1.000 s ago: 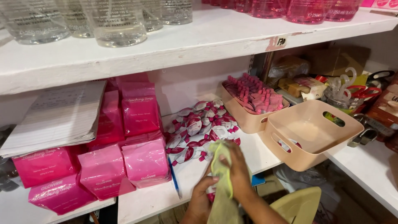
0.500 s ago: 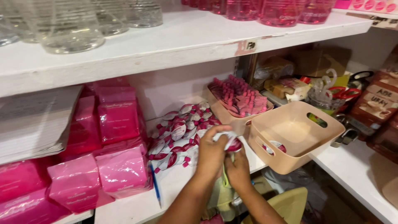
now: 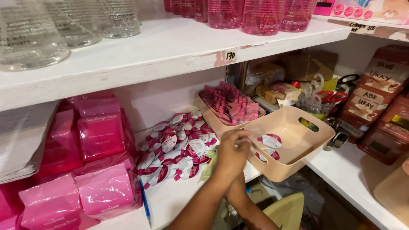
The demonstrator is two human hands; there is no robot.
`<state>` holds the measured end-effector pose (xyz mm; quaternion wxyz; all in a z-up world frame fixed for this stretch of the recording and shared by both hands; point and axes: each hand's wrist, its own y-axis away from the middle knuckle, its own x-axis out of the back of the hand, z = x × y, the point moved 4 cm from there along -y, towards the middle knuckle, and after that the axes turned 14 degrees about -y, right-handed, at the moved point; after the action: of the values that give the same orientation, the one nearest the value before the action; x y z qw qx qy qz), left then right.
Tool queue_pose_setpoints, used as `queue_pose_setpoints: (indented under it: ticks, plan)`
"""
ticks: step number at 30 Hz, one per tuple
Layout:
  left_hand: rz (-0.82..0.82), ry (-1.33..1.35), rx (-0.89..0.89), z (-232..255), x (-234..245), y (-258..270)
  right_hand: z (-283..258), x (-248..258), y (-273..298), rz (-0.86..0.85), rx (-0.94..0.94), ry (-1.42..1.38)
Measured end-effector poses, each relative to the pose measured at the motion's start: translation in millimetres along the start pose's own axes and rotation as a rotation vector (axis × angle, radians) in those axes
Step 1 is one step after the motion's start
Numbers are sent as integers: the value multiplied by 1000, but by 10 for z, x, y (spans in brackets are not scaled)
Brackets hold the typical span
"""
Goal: Wiping small product packets with a cloth and placing them into a plastic bin on a storage shelf.
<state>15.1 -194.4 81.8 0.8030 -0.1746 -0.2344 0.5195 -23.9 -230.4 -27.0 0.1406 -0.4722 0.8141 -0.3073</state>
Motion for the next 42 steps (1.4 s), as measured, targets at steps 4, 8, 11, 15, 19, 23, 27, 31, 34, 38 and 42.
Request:
queue_pose_setpoints:
  ticks: [4, 8, 11, 15, 19, 23, 27, 31, 34, 38, 42]
  plan:
    - [272, -394, -206, -116, 699, 22, -349, -67, -117, 14, 52, 56]
    - [339, -550, -44, -244, 1274, 130, -550, -109, -162, 67, 48, 159]
    - [277, -580, 96, -472, 1492, 254, -518, -119, -160, 81, 20, 167]
    - [230, -661, -46, -637, 1608, 437, -513, -153, -143, 96, 19, 173]
    - [17, -922, 11, -529, 1632, 604, -516, -183, -120, 108, 7, 159]
    - [-15, -1036, -139, -416, 1641, 691, -431, -149, -84, 121, 5, 146]
    - [134, -620, 120, -488, 1710, 724, -192, -80, -120, 175, -169, -73]
    - [147, 164, 267, -705, 1590, 836, 101, -42, 4, 223, -412, -591]
    - [133, 480, 462, -713, 1476, 931, 65, -104, 159, 224, -377, -899]
    - [202, 825, 490, -910, 1313, 1148, -924, -608, 418, 103, -300, -700]
    - [1, 1077, 423, -991, 1192, 1338, -1353, -914, 528, -167, 256, 216]
